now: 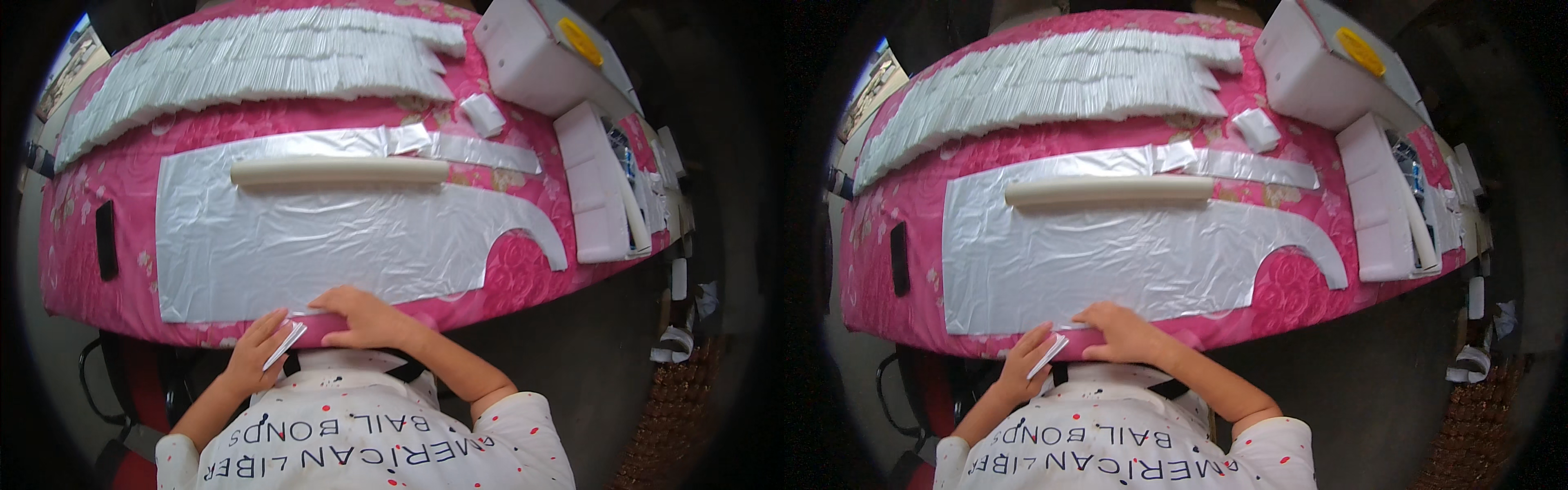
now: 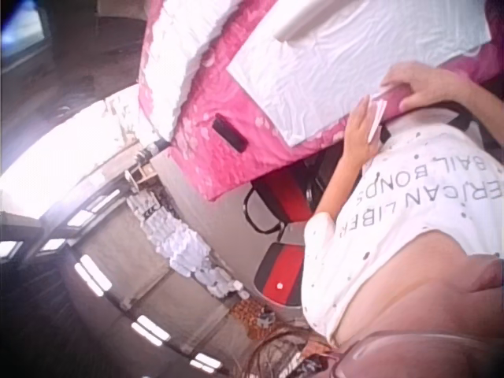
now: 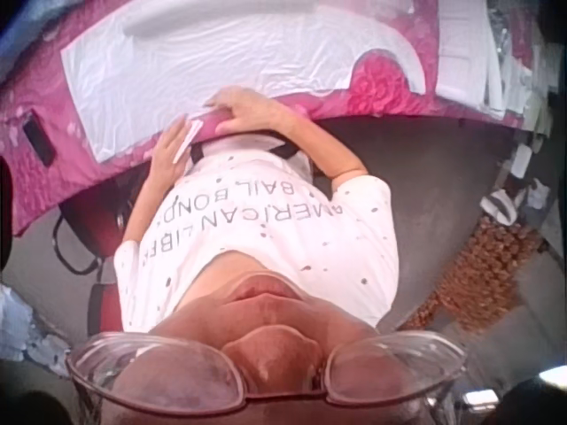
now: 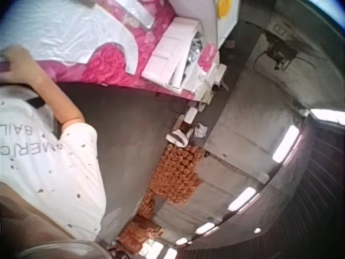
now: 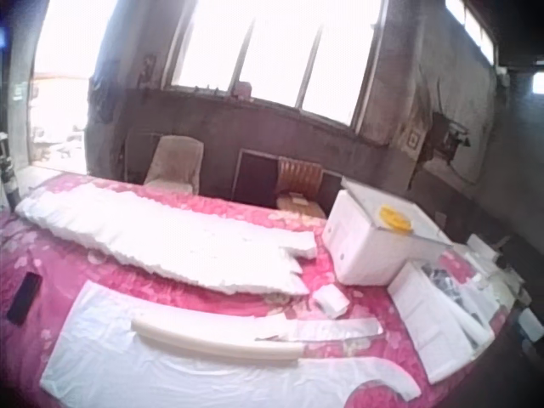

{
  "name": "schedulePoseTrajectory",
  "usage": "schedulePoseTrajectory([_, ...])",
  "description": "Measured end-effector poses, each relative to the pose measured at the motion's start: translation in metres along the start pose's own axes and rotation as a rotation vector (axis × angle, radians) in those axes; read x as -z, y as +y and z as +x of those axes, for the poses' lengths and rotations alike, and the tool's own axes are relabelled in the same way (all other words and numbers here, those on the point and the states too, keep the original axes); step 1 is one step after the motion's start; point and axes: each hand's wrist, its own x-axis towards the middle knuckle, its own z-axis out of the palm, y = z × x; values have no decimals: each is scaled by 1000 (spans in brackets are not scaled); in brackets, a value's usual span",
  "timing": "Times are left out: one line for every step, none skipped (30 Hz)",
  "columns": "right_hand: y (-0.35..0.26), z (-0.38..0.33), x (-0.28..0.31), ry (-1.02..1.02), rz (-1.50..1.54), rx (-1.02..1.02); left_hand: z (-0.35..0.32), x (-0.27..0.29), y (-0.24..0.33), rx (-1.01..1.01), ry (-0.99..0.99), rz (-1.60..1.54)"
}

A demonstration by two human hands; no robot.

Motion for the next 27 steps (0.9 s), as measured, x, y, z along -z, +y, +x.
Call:
schedulePoseTrajectory([0,5,-4,10,61,81,2,2,6,33,20,-68])
schedulePoseTrajectory([-1,10,-7,-37,143,105,6,0,8,35,47,-125])
schedulePoseTrajectory([-7,13,-5,-9,200,120,11,-2,10,36,73,-183])
schedulePoseTrajectory([-6,16,-4,-49,257,116,17,-5,12,24,81,-249])
schedulePoseTrajectory([-4,18,-2,-89,315,112,23,-8,14,13,87,-315])
schedulePoseTrajectory([-2,19,2,-37,314,82,29,-10,13,2,93,-382])
schedulePoseTrajectory([1,19,6,14,318,55,31,-10,12,-7,135,-342])
schedulePoseTrajectory([6,19,11,64,322,27,33,-12,10,-15,178,-303])
schedulePoseTrajectory([12,19,22,213,234,54,35,-13,7,-22,220,-265])
schedulePoseTrajectory([23,17,38,365,141,75,36,-14,-1,-77,241,-152])
schedulePoseTrajectory([40,18,58,531,65,127,37,-12,-1,-48,242,-142])
schedulePoseTrajectory([51,18,87,680,2,76,37,-8,0,-13,246,-129])
schedulePoseTrajectory([69,16,119,874,-245,113,39,-7,1,17,245,-118])
schedulePoseTrajectory([86,13,160,976,-444,182,39,-9,-1,31,265,-116])
schedulePoseTrajectory([96,11,192,1100,-373,-15,39,-9,-2,50,258,-103])
schedulePoseTrajectory([105,9,230,1191,-656,61,39,-10,-3,65,247,-91])
schedulePoseTrajectory([102,11,260,1235,-846,117,39,-11,-4,86,240,-78])
schedulePoseTrajectory([109,10,286,1260,-827,31,41,-13,-4,96,240,-77])
schedulePoseTrajectory([118,7,308,1285,-811,-58,44,-14,-4,102,238,-79])
schedulePoseTrajectory([130,6,323,1288,-839,-80,47,-16,-4,109,233,-80])
schedulePoseTrajectory([148,4,336,1293,-866,-106,51,-17,-4,105,230,-84])
schedulePoseTrajectory([163,5,342,1293,-891,-127,54,-18,-4,105,232,-87])
schedulePoseTrajectory([178,6,341,1238,-901,-175,56,-18,-4,106,234,-91])
schedulePoseTrajectory([191,5,340,1184,-912,-224,58,-18,-5,110,232,-89])
schedulePoseTrajectory([197,8,336,1123,-916,-272,59,-18,-5,123,230,-87])
schedulePoseTrajectory([202,7,330,1074,-941,-329,59,-18,-5,134,226,-86])
schedulePoseTrajectory([206,5,328,1050,-965,-335,61,-17,-6,126,225,-79])
